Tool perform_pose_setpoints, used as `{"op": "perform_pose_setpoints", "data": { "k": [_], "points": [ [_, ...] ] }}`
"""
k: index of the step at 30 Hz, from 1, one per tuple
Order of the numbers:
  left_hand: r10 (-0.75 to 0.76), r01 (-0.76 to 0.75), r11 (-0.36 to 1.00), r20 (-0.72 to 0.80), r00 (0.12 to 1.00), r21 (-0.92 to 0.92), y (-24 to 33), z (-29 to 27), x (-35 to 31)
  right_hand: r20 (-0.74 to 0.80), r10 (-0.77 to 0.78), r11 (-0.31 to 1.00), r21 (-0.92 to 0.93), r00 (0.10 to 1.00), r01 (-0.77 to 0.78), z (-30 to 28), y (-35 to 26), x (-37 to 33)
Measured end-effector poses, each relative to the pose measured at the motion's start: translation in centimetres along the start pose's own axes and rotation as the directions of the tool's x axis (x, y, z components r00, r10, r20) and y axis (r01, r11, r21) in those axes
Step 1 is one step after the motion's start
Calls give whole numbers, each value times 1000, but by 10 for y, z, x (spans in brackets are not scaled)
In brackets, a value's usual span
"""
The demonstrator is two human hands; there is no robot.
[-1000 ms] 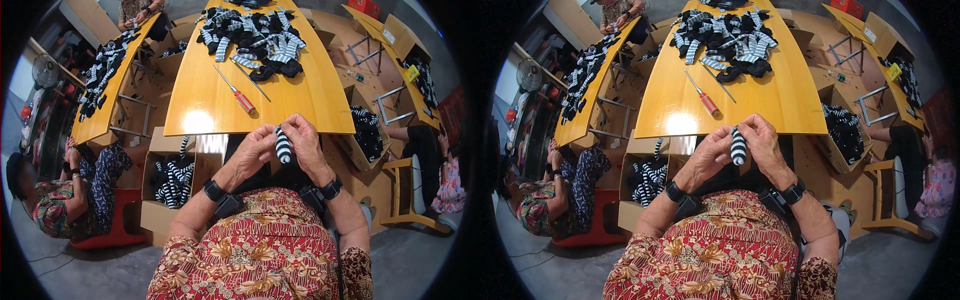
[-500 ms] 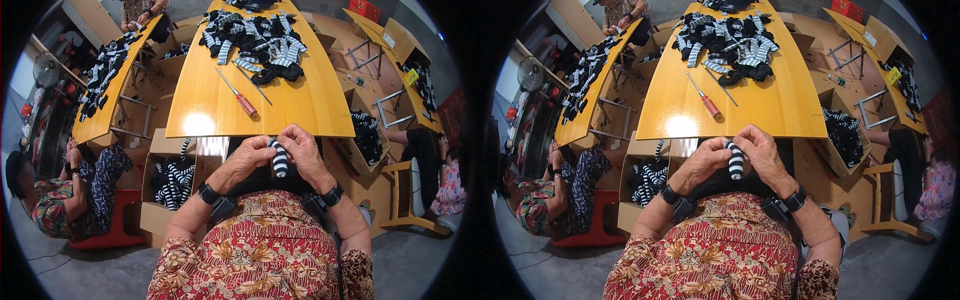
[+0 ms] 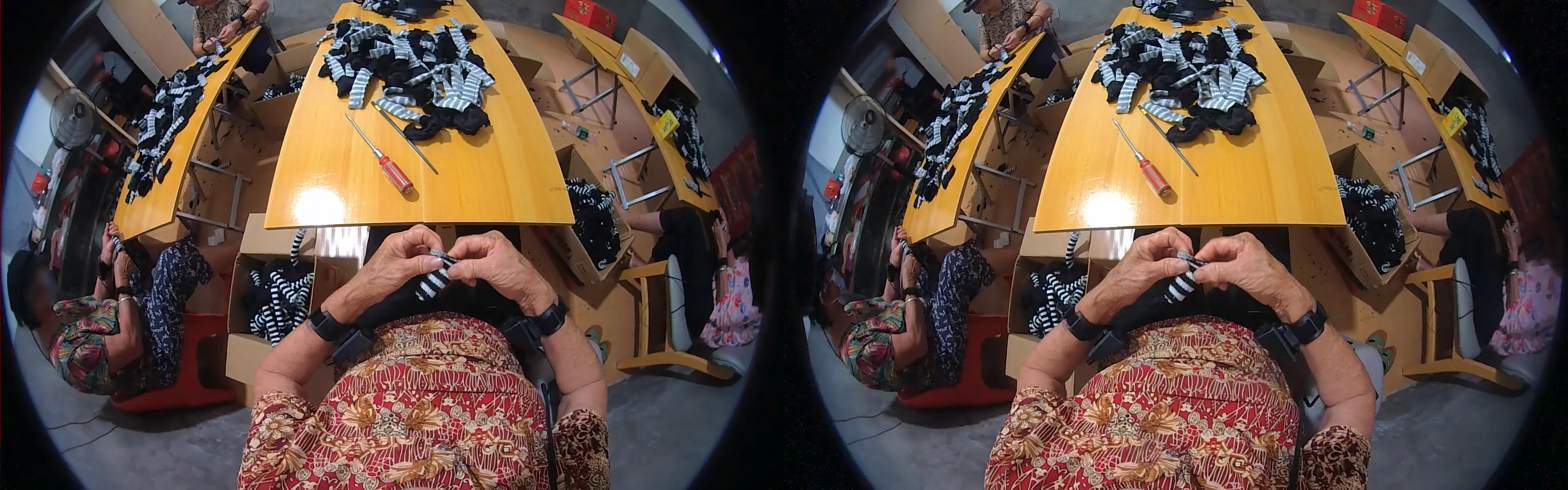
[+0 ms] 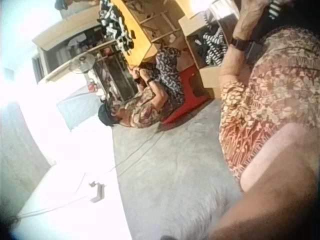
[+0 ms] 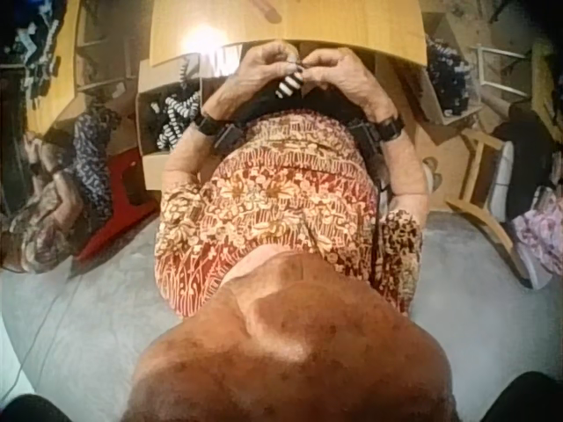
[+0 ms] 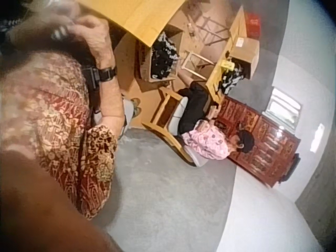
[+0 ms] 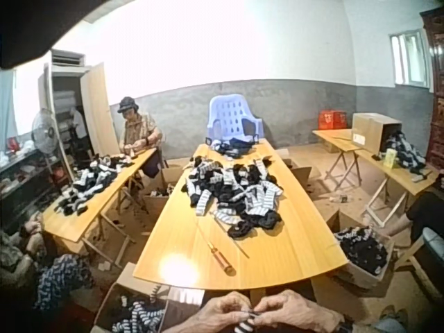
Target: The person uses a red-handled screwdriver to manipulate the toe area of black and white striped socks. They repeatedly insert the tool into the sock opening and pull the fabric to adjust or repair the seam. The task is performed at a wooden table in a room with other workers and piles of socks.
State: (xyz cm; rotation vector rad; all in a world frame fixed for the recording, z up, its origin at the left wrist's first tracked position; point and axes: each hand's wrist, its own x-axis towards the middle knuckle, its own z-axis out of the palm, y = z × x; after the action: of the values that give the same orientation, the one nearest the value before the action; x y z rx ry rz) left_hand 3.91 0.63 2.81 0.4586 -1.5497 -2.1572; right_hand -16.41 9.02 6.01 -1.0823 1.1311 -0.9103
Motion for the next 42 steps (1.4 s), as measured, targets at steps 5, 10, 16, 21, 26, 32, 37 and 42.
{"op": "perform_pose_setpoints", "data": {
  "k": [5,10,16,21,26,32,37,42],
  "points": [
    [120,-121,980,13,993,156,0,1,-3,120,-76,997,24,990,74,6,7,-13],
    [126,-126,990,8,992,65,11,21,-15,226,-34,999,1,974,35,27,2,-34],
    [197,-212,941,82,977,265,23,30,-28,342,-97,950,-248,935,189,44,-2,-29],
    [172,-182,933,59,983,312,19,18,-32,318,-236,740,-554,918,382,50,13,-15],
    [126,-125,986,3,992,115,14,1,-25,35,-259,886,-390,965,252,50,-7,-12],
    [11,-19,995,-84,996,-93,11,6,-23,-206,-226,961,-209,952,183,39,-16,-13],
    [5,-69,934,-179,984,-350,1,6,-21,-228,-238,959,-208,944,191,31,-12,-13],
    [-58,45,990,-93,994,-135,6,6,-20,-145,-228,952,-240,963,190,33,-10,-13]
  ]
}}
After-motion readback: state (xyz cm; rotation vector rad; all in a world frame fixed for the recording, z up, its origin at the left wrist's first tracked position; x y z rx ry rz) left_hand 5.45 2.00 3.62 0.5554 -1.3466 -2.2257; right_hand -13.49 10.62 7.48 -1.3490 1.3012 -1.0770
